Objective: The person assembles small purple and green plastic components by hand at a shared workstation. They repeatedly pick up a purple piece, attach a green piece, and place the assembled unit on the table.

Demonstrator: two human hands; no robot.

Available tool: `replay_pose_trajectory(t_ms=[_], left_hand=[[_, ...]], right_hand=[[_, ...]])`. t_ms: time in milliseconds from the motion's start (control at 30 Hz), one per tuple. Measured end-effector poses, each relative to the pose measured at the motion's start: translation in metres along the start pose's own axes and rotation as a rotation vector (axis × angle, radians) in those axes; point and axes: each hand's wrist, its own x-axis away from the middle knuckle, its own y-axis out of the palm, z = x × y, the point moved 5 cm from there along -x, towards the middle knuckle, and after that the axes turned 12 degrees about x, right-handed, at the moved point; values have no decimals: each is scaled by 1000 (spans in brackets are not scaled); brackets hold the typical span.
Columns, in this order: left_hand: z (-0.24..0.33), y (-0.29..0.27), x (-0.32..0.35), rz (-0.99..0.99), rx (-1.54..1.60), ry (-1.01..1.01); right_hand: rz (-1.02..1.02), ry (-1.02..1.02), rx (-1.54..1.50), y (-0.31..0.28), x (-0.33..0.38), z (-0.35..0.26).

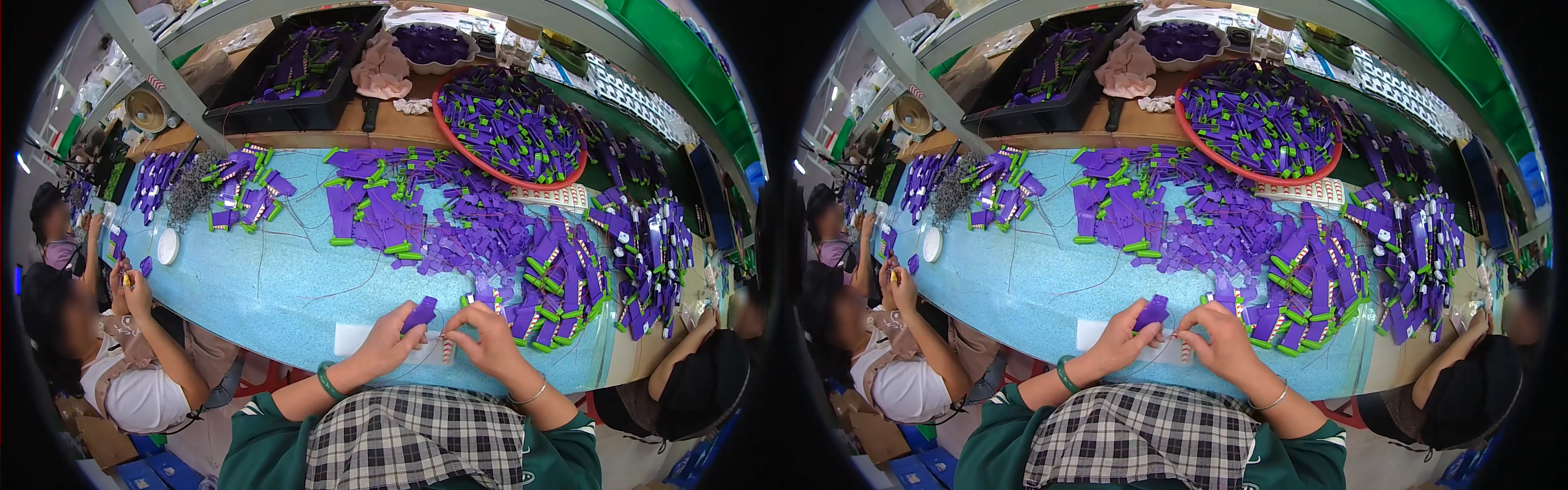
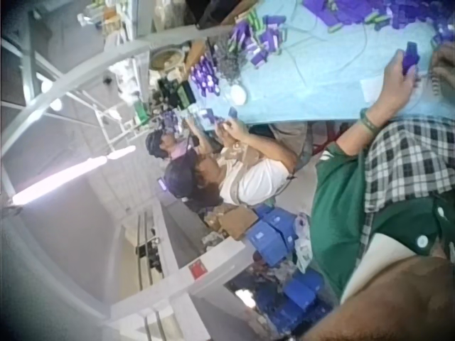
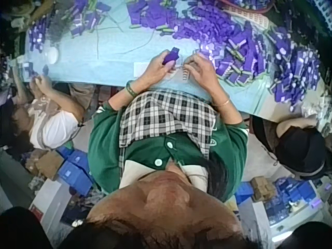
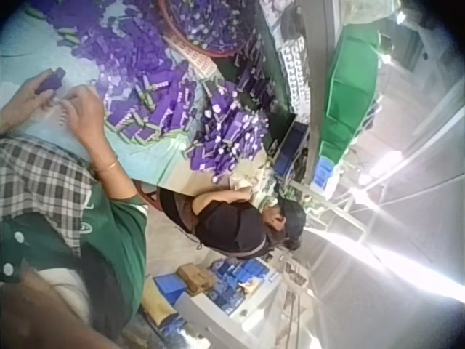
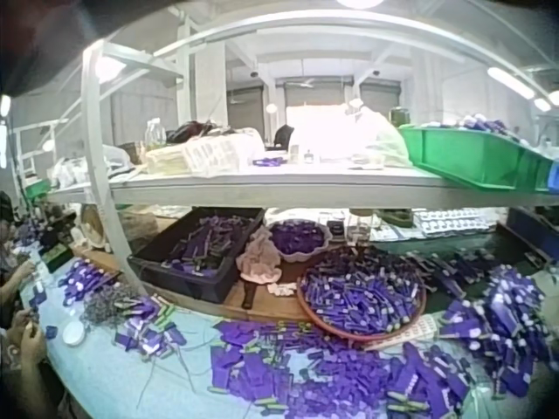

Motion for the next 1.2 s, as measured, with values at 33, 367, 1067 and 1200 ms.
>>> replay_pose_trajectory(t_ms=[33,367,1067,1200], left_hand=[[3,1,0,-32,106,-8],[29,5,-3,-64,200,-53],[22,19,-2,-143,731,-113],[22,19,-2,-158,748,-114]], right_hand=[[-44,86,-134,-2,0,3],[207,13,-78,-19,-18,-25],[141,240,-558,25,-9,7],[149,215,-501,25,-9,8]])
